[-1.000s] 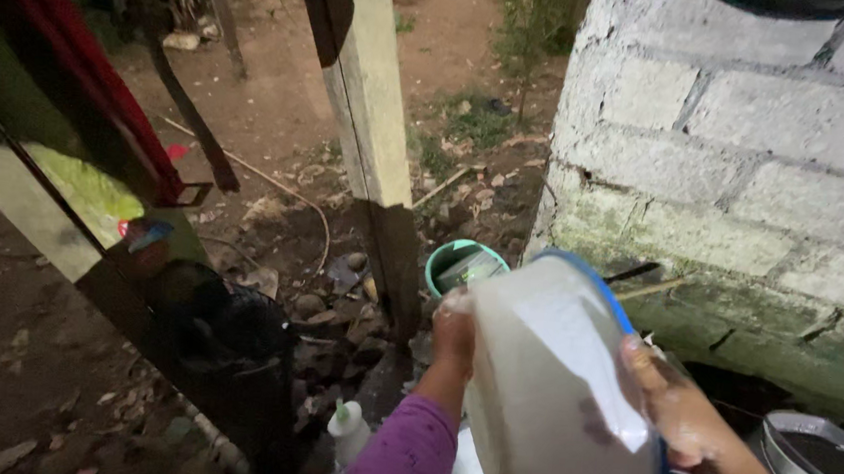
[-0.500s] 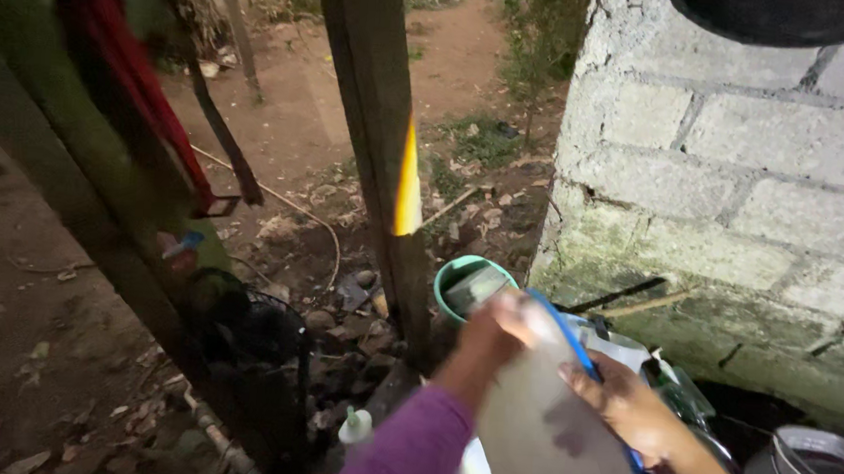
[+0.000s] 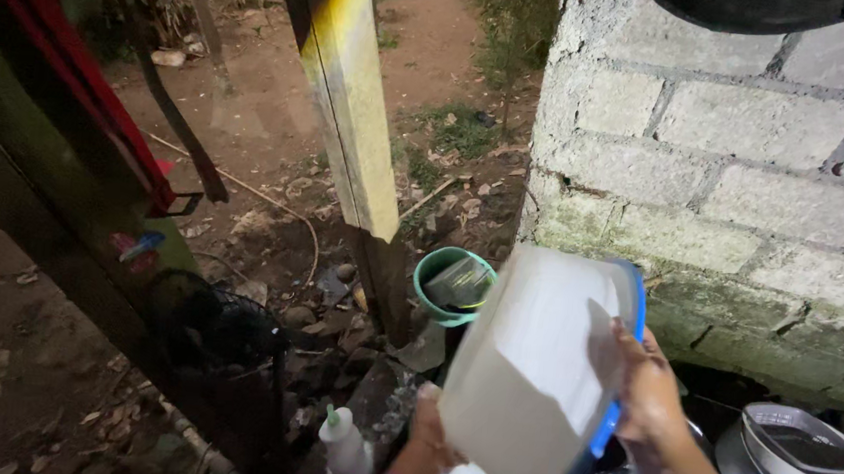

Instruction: The person washes dishes and cups in a basin of soapy water using a sponge and then rinses a large bowl with water.

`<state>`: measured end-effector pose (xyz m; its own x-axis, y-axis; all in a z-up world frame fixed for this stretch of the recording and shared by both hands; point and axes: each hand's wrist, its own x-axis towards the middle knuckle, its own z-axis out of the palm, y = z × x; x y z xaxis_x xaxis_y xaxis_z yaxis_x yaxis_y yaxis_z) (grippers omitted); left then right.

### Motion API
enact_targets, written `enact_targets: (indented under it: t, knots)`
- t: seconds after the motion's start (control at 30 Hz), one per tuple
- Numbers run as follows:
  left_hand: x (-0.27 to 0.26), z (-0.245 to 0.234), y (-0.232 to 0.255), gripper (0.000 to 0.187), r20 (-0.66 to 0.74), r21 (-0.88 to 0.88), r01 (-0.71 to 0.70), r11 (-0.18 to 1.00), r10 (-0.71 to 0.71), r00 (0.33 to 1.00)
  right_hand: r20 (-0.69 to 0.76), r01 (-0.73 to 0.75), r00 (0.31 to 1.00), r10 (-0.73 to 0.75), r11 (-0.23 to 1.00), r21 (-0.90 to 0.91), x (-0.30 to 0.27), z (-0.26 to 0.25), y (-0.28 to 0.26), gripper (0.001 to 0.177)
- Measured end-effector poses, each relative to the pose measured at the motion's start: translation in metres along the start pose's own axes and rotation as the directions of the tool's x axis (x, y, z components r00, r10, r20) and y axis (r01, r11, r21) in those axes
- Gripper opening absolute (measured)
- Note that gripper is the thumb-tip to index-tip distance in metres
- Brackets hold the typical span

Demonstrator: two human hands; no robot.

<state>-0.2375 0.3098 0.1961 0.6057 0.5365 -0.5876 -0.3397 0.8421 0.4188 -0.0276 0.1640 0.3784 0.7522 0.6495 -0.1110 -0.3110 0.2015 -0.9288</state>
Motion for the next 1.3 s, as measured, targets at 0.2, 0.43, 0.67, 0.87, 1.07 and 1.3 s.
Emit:
enact_targets:
  t: [0.2,0.43,0.67,0.87,1.07,1.3]
  knots:
    - [-0.056,0.075,-0.046,0.058,0.193,0.670,-0.681,0.296,0.816,0.545,-0.165,-0.041,0.984,0.062,0.991,0.124,-0.003,0.042,0.039,0.036]
    - [-0.105,0.168,0.036,0.056,0.815,0.569,-0.489,-0.662,0.535,0.224,0.265,-0.071,0.952,0.152,0.954,-0.292,-0.002,0.003,0.045,0.033]
    - [-0.001,0.166,0.167,0.042,0.677,0.668,-0.743,0.051,0.373,0.634,0.502,0.317,0.865,-0.017,0.794,-0.519,-0.010,-0.063,-0.032,0.031]
    - [-0.014,0.055,0.146,0.056,0.475,0.132,-0.051,0.990,-0.018,0.880,0.163,-0.114,0.980,0.113,0.993,-0.001,-0.017,-0.128,-0.039,0.062]
    - [0.039,0.002,0.018,0.061,0.235,-0.194,-0.166,0.967,0.210,0.949,0.028,0.125,0.991,-0.130,0.983,0.138,-0.003,-0.048,0.024,0.053]
    - [-0.070,0.086,-0.075,0.063,0.372,0.759,-0.620,-0.201,0.915,0.159,-0.113,0.236,0.968,-0.225,0.968,0.089,-0.043,0.045,0.064,0.035]
